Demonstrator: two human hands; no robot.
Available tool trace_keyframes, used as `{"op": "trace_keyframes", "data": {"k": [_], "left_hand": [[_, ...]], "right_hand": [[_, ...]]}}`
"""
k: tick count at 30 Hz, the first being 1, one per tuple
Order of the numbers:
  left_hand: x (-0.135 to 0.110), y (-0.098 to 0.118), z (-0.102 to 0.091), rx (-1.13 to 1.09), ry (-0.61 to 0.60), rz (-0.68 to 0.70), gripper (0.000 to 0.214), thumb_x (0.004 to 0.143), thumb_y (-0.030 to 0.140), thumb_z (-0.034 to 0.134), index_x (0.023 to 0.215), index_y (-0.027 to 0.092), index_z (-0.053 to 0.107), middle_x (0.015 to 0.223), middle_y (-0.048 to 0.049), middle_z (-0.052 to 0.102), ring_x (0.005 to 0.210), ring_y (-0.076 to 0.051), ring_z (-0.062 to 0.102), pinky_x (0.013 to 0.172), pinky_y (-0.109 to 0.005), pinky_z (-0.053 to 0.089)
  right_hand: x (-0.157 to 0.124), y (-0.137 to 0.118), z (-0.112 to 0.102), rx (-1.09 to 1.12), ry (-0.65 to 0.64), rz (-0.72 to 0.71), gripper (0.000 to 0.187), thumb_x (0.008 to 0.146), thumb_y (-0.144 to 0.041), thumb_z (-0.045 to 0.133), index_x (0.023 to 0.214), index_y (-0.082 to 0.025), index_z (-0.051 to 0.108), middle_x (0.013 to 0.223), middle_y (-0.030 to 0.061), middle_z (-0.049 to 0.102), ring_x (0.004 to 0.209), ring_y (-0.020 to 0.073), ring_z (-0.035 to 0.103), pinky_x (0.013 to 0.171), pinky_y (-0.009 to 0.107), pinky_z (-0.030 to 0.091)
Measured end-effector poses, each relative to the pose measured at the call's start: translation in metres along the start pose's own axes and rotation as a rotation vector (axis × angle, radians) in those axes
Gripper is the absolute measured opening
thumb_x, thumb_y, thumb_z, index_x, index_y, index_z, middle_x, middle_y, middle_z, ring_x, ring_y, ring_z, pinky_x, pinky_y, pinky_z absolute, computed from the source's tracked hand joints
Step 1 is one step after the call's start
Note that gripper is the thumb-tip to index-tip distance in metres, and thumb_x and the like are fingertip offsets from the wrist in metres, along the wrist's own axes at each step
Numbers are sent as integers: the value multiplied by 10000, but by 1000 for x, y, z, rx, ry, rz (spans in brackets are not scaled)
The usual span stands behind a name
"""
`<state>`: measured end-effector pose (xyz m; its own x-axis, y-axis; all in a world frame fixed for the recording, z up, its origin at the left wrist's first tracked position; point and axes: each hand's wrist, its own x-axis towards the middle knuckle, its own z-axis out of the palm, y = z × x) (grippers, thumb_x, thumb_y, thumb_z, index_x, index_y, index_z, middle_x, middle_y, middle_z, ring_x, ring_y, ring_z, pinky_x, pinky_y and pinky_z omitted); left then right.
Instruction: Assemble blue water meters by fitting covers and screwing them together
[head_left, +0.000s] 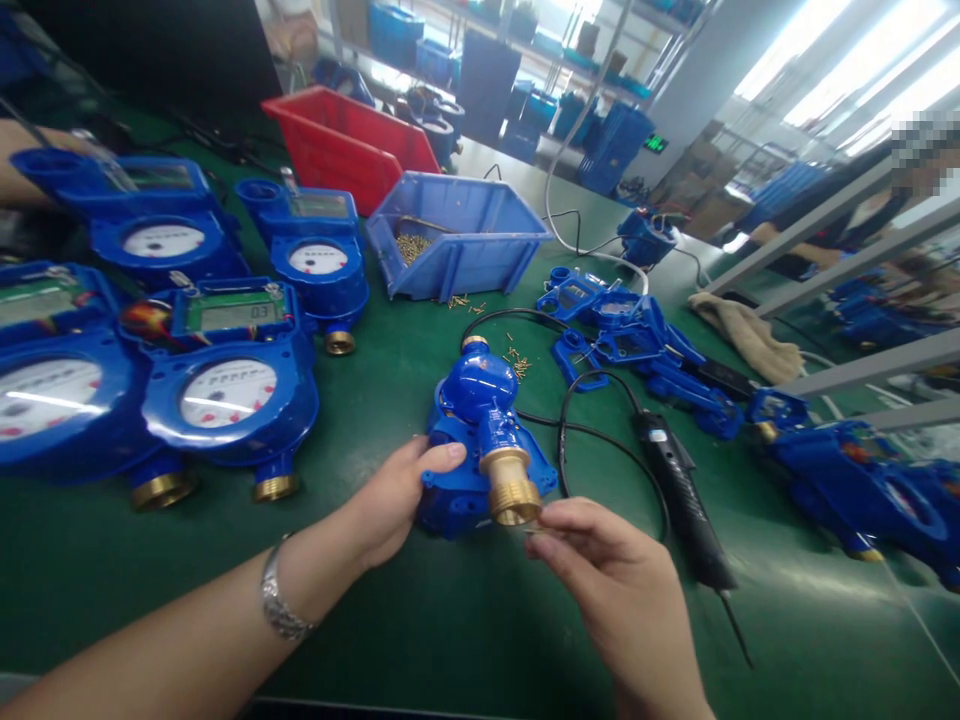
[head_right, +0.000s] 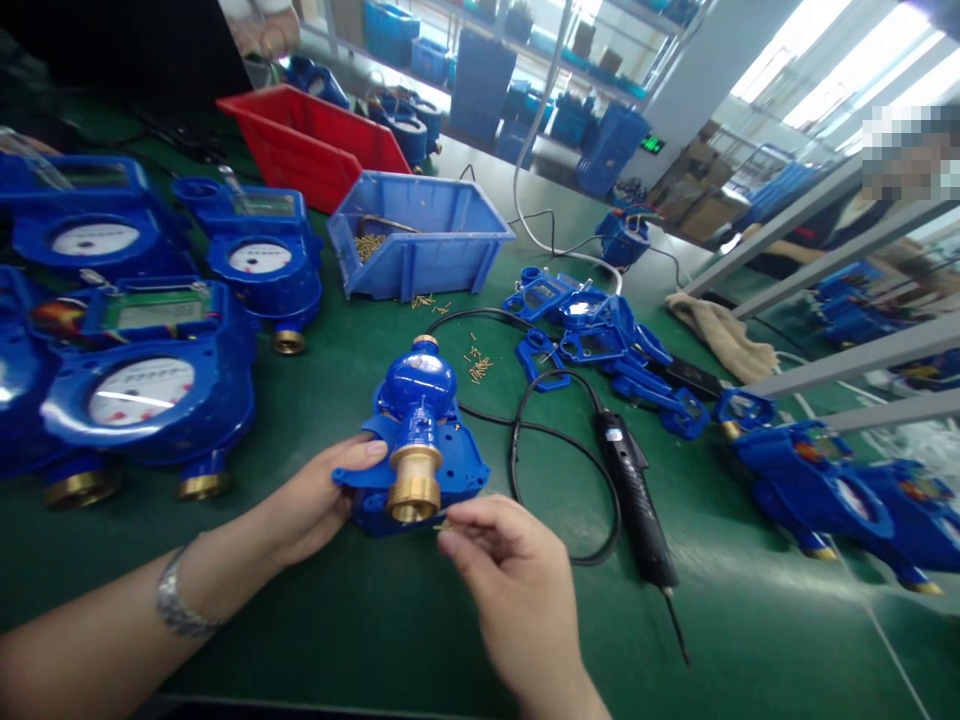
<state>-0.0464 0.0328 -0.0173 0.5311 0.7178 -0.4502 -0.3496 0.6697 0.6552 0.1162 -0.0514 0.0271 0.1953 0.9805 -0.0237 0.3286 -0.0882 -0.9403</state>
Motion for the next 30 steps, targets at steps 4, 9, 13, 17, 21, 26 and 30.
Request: {"op": "trace_keyframes", "data": {"k": [4,9,13,17,21,26,30], "left_hand": [[0,-3,-2,23,37,12,499,688,371,673,1081,86,558,972,-123,695,886,-243,639,794,-327,474],[1,-3,-3,46,5,22,520,711,385,643,1123,88,530,965,-116,684,882,-250,628,796,-348,459],[-1,1,0,56,15,50,468,701,351,646,1081,93,558,937,-98,677,869,-236,615,766,-324,449],[-2,2,0,37,44,62,429,674,343,664,1018,99,585,888,-80,678,848,-234,615,780,-333,445],[-1,2,0,21,49,62,330,667,329,676,916,116,627,837,-60,687,800,-209,617,740,-307,452],[-1,3,0,6,84,62,297,656,305,685,883,117,639,803,-55,696,757,-201,624,707,-301,459],[-1,4,0,-1,72,68,272,659,291,683,867,117,656,803,-59,708,777,-213,636,722,-307,472]], "right_hand": [[-12,-4,12,-129,141,-253,144,777,-89,598,792,-227,634,758,4,624,694,142,616,627,259,517],[5,-42,9,-536,122,-696,209,786,-32,559,864,-215,626,890,26,583,900,148,576,898,340,452],[23,-55,23,-869,-83,-863,158,832,-105,518,757,-183,634,956,48,619,1079,217,520,1099,475,171],[24,-47,36,-1104,-98,-914,324,881,-92,367,726,-154,644,990,85,642,1164,251,474,1113,477,29],[20,-43,37,-1165,-81,-921,341,881,-89,346,737,-155,648,1007,95,652,1180,251,465,1112,480,11],[19,-44,36,-1199,-62,-950,317,882,-99,365,753,-174,644,1005,88,664,1162,240,487,1118,478,19],[18,-43,34,-1200,-81,-972,306,871,-75,369,761,-157,643,1002,92,670,1147,249,505,1119,491,46]]}}
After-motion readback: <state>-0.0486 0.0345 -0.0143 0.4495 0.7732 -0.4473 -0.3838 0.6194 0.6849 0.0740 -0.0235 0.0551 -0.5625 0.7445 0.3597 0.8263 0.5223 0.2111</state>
